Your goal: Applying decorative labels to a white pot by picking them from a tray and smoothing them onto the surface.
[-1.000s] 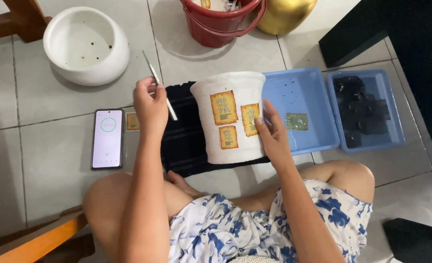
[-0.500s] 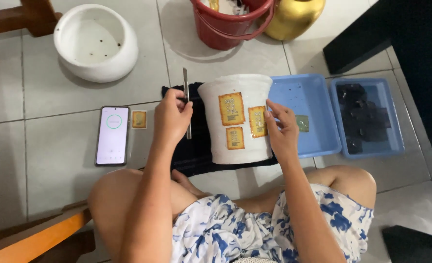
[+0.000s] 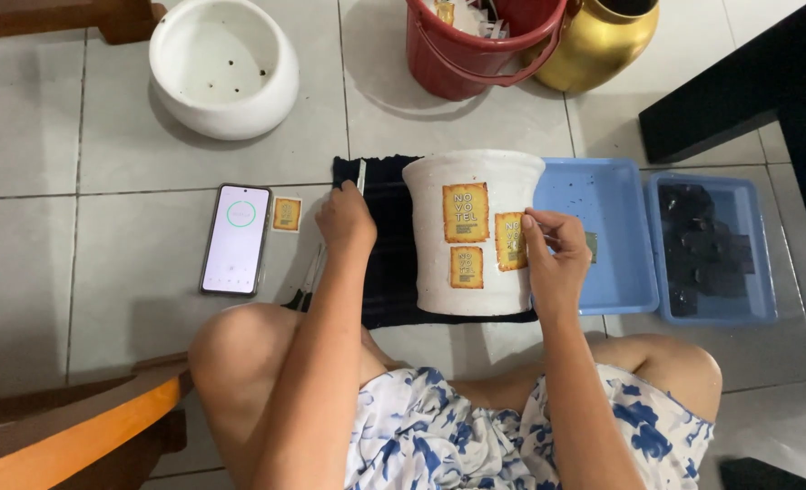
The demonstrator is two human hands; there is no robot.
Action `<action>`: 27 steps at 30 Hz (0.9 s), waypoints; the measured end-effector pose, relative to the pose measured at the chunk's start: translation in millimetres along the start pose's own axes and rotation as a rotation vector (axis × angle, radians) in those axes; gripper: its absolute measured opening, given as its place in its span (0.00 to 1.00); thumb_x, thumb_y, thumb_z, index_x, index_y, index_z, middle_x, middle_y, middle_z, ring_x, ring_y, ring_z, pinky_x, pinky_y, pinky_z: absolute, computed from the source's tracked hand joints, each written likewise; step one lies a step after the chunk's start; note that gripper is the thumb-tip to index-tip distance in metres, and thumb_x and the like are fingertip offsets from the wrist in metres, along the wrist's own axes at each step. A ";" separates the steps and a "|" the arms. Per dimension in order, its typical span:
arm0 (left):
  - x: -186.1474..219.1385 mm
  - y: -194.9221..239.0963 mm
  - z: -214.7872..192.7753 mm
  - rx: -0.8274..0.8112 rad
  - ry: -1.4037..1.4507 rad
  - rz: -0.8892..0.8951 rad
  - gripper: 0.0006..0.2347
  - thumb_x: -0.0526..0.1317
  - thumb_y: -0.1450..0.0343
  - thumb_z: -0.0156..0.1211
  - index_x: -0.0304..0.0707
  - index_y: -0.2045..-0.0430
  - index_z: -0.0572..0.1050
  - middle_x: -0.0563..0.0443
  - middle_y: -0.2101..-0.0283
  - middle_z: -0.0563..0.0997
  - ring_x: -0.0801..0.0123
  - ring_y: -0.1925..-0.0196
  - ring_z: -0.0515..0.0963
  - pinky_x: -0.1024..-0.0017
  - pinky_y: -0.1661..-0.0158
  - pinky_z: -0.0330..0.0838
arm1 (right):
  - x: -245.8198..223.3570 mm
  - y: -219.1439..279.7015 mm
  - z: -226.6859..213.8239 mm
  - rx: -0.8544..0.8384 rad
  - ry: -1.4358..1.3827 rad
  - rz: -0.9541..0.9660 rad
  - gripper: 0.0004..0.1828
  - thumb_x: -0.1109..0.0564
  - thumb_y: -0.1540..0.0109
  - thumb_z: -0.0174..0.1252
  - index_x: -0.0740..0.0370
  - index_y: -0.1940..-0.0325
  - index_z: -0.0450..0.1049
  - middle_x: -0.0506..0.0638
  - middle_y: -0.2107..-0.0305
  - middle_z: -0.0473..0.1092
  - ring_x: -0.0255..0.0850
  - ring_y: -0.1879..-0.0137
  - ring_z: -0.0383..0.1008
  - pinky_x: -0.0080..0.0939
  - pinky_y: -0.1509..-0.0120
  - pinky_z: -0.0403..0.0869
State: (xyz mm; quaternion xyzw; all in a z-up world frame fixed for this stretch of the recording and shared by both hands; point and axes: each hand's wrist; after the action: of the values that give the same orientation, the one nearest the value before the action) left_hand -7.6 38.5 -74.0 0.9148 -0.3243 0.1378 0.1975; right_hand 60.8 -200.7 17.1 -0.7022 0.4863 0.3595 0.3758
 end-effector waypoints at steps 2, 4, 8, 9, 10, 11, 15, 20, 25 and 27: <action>0.6 1.4 0.1 -0.049 0.015 -0.002 0.13 0.29 0.37 0.55 0.26 0.59 0.67 0.36 0.63 0.74 0.47 0.60 0.77 0.56 0.59 0.72 | 1.0 1.1 0.8 -0.012 -0.048 0.109 0.03 0.58 0.37 0.56 0.55 0.61 0.74 0.49 0.68 0.67 0.44 0.59 0.72 0.46 0.49 0.70; 8.4 11.1 -8.8 -0.034 0.049 0.015 0.14 0.32 0.36 0.55 0.27 0.58 0.67 0.36 0.62 0.73 0.46 0.59 0.76 0.54 0.58 0.72 | -7.4 -3.6 -2.6 -0.080 -0.076 0.133 0.03 0.57 0.37 0.56 0.57 0.60 0.73 0.48 0.68 0.66 0.41 0.58 0.69 0.43 0.49 0.68; 23.3 25.4 -32.1 -0.010 0.106 0.105 0.16 0.39 0.33 0.55 0.26 0.56 0.66 0.35 0.62 0.72 0.45 0.59 0.77 0.52 0.59 0.73 | 2.4 -21.4 -15.4 -0.264 -0.028 0.105 0.06 0.56 0.37 0.55 0.60 0.61 0.71 0.48 0.69 0.66 0.37 0.57 0.66 0.42 0.48 0.67; 25.0 27.2 -35.9 -0.013 0.108 0.106 0.16 0.39 0.33 0.55 0.26 0.56 0.66 0.35 0.62 0.72 0.45 0.59 0.77 0.52 0.59 0.73 | -3.1 -21.9 -22.3 -0.263 -0.024 0.107 0.06 0.56 0.37 0.55 0.60 0.61 0.71 0.48 0.69 0.66 0.37 0.57 0.66 0.42 0.48 0.67; 26.3 28.7 -39.9 -0.045 0.133 0.109 0.16 0.40 0.32 0.54 0.26 0.56 0.66 0.35 0.61 0.72 0.44 0.58 0.77 0.52 0.59 0.72 | -9.0 -22.4 -28.6 -0.351 0.023 0.058 0.06 0.57 0.39 0.57 0.62 0.63 0.71 0.50 0.69 0.67 0.39 0.57 0.68 0.43 0.48 0.68; 26.7 28.6 -45.4 -0.070 0.160 0.108 0.16 0.40 0.32 0.53 0.26 0.56 0.66 0.35 0.60 0.72 0.44 0.57 0.76 0.51 0.59 0.71 | -15.6 -25.1 -32.9 -0.442 0.068 0.003 0.06 0.58 0.41 0.59 0.63 0.64 0.72 0.52 0.69 0.68 0.41 0.58 0.69 0.44 0.48 0.69; 26.6 25.7 -44.1 -0.119 0.121 0.104 0.16 0.41 0.32 0.53 0.28 0.56 0.67 0.35 0.59 0.73 0.42 0.56 0.76 0.50 0.58 0.70 | -47.5 -41.8 -48.6 -0.481 -0.006 0.077 0.04 0.62 0.40 0.56 0.62 0.61 0.71 0.48 0.71 0.68 0.34 0.62 0.67 0.37 0.54 0.69; 23.5 17.8 -23.3 -0.215 0.049 0.139 0.14 0.46 0.31 0.52 0.35 0.59 0.67 0.38 0.58 0.71 0.44 0.57 0.73 0.52 0.61 0.69 | -97.2 -91.9 -34.5 -0.470 -0.104 -0.094 0.01 0.60 0.33 0.51 0.58 0.60 0.66 0.43 0.72 0.62 0.28 0.68 0.59 0.25 0.60 0.62; 10.9 10.6 -4.1 -0.149 0.071 0.191 0.13 0.45 0.32 0.54 0.34 0.64 0.69 0.40 0.63 0.73 0.47 0.64 0.75 0.55 0.68 0.70 | -110.8 -183.1 12.0 -0.274 -0.068 -0.251 0.09 0.63 0.41 0.47 0.55 0.72 0.55 0.42 0.80 0.53 0.29 0.72 0.50 0.30 0.65 0.53; 11.2 7.6 -3.8 -0.155 0.057 0.179 0.13 0.46 0.32 0.53 0.34 0.64 0.69 0.40 0.64 0.73 0.48 0.64 0.75 0.56 0.68 0.70 | -104.5 -214.5 26.1 -0.237 -0.160 -0.352 0.15 0.70 0.48 0.43 0.57 0.78 0.46 0.43 0.82 0.45 0.31 0.74 0.40 0.35 0.70 0.43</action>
State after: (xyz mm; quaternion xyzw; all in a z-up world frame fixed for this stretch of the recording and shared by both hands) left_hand -4.6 28.7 -64.3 0.8598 -0.4088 0.1553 0.2635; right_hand 233.5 -82.2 134.3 -0.7846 0.2793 0.3975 0.3852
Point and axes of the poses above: each hand's wrist, its own y-axis away from the middle knuckle, its own z-axis out of the palm, x = y × z
